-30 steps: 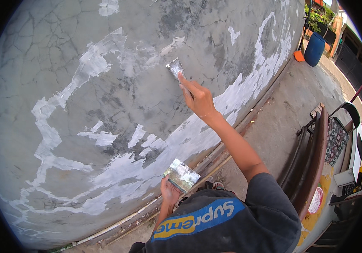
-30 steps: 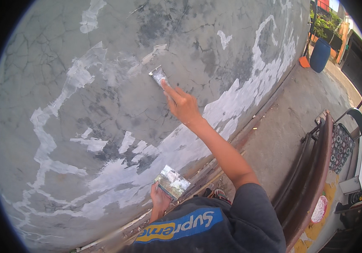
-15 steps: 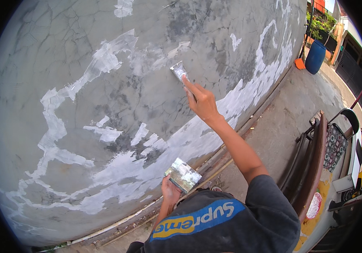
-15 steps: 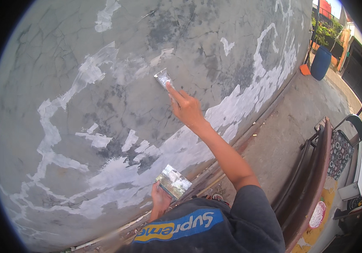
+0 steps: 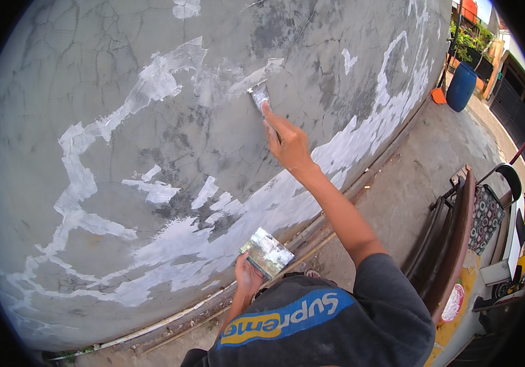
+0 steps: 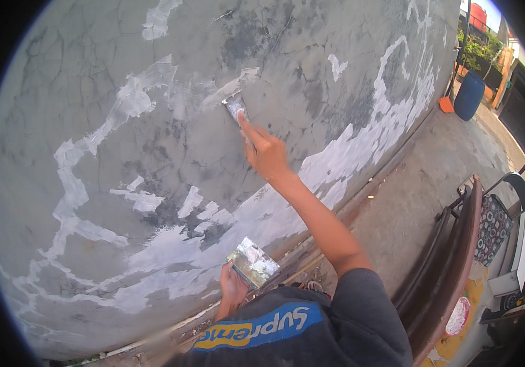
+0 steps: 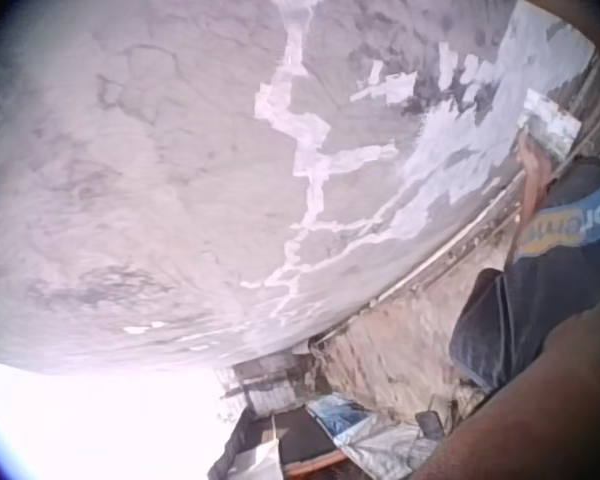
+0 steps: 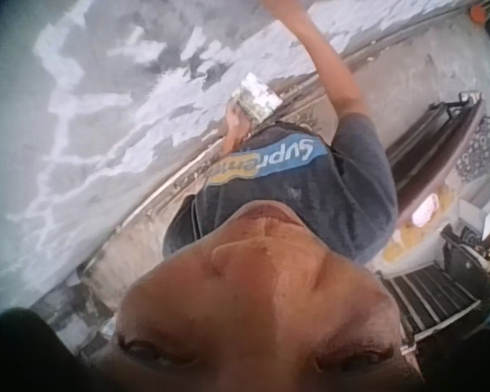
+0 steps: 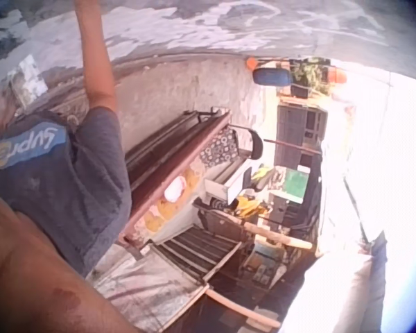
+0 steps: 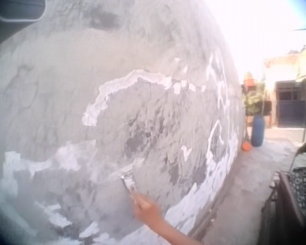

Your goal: The person uses a putty knife to apply white plaster to a cracked concrete wall, repeatedly scooping material from a small container and smoothing it onto the surface.

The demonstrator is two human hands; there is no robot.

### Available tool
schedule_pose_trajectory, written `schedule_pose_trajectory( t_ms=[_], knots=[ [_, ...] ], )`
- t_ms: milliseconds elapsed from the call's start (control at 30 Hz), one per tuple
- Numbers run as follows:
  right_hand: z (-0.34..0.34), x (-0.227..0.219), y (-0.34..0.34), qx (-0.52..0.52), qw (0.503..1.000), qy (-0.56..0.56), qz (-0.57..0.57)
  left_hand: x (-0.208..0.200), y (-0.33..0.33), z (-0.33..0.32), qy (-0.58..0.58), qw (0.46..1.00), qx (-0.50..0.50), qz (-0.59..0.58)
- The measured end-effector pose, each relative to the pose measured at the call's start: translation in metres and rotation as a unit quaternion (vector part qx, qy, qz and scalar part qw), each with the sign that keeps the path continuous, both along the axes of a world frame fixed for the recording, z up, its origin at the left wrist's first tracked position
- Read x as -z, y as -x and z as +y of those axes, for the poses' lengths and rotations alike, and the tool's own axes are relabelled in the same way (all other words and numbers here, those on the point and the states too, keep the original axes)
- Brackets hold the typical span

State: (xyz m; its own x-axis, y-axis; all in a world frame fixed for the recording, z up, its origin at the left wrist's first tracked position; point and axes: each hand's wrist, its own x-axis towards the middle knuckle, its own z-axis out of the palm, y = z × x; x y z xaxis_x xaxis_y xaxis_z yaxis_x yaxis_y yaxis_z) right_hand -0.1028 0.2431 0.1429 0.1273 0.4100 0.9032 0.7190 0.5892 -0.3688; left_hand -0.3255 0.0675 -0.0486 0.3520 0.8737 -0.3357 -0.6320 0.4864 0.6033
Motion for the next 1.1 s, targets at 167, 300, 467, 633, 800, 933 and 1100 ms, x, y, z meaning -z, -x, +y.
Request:
schedule_pose_trajectory(
  t_ms=[167, 300, 467, 633, 800, 933, 1100],
  knots=[
    [-0.03, 0.005, -0.022, 0.023, 0.997, 0.053, -0.045, -0.011, -0.002, 0.002, -0.006, 1.0, 0.006, -0.005],
    [-0.03, -0.039, -0.015, 0.035, 0.998, 0.044, -0.038, -0.004, -0.008, 0.005, 0.001, 1.0, -0.007, 0.009],
    [-0.016, -0.015, -0.01, 0.006, 0.999, 0.03, -0.035, -0.009, -0.007, 0.007, 0.003, 1.0, 0.003, -0.014],
    [-0.007, -0.009, -0.037, 0.022, 0.998, -0.024, -0.059, -0.006, 0.0, 0.008, 0.002, 1.0, -0.004, -0.017],
    [0.02, -0.03, -0.047, 0.01, 0.997, -0.05, -0.057, -0.007, 0.002, 0.011, -0.003, 1.0, -0.021, 0.016],
    [0.019, -0.007, -0.044, -0.022, 0.999, -0.038, -0.021, 0.0, 0.0, 0.015, -0.002, 1.0, -0.021, 0.004],
    [-0.019, -0.015, -0.064, 0.008, 0.997, 0.034, -0.074, -0.002, -0.004, 0.017, -0.001, 1.0, -0.006, 0.014]
  ],
)
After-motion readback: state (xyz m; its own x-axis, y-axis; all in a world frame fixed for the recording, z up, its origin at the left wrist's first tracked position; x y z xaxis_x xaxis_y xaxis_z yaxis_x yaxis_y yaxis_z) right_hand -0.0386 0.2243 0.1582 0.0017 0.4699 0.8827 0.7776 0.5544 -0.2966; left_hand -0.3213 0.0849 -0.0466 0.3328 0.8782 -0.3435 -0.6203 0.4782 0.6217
